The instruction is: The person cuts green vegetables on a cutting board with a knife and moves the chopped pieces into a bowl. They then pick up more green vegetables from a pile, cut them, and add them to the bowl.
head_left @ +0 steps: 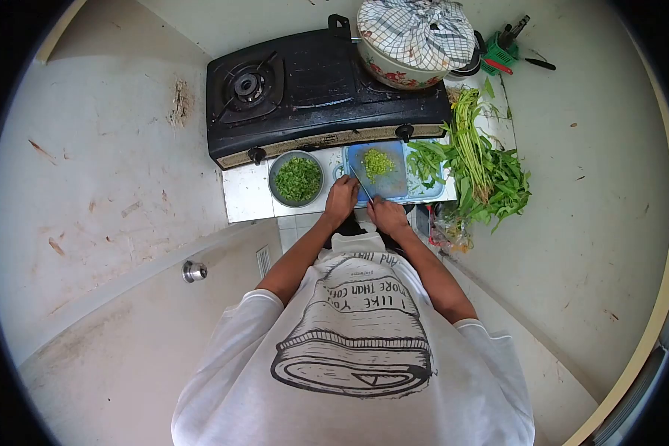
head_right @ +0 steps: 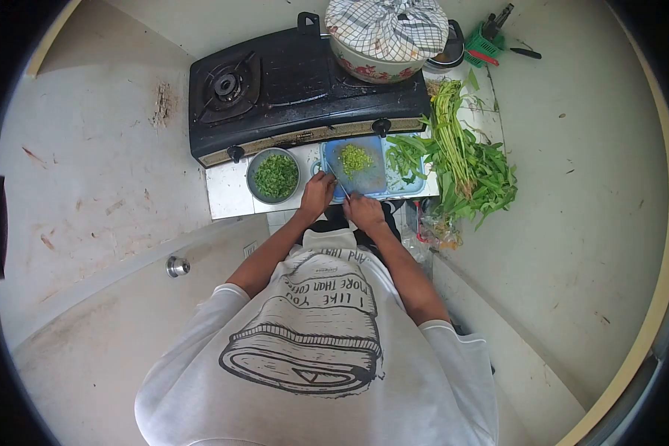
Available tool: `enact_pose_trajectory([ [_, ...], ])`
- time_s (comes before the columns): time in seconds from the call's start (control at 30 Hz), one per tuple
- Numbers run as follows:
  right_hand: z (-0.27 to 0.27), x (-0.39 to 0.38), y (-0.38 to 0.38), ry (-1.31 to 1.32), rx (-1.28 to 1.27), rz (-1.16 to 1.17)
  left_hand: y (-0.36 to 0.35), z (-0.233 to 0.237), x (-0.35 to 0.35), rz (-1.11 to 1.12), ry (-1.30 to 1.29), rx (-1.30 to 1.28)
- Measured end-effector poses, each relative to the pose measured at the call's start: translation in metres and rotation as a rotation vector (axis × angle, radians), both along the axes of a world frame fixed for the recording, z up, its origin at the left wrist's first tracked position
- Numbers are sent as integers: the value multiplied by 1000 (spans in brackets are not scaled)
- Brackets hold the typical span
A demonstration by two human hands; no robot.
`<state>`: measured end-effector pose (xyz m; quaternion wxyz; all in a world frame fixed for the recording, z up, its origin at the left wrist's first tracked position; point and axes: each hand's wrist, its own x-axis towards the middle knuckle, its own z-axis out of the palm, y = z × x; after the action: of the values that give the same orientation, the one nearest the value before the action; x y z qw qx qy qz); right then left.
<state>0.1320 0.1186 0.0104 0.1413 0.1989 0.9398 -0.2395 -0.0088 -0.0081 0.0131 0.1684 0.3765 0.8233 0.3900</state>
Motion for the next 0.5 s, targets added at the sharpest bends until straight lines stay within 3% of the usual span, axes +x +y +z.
enact_pose_trajectory([
  [0.5, 10, 13, -2, 13, -37, -1, -2, 1, -1, 45, -53, 33],
])
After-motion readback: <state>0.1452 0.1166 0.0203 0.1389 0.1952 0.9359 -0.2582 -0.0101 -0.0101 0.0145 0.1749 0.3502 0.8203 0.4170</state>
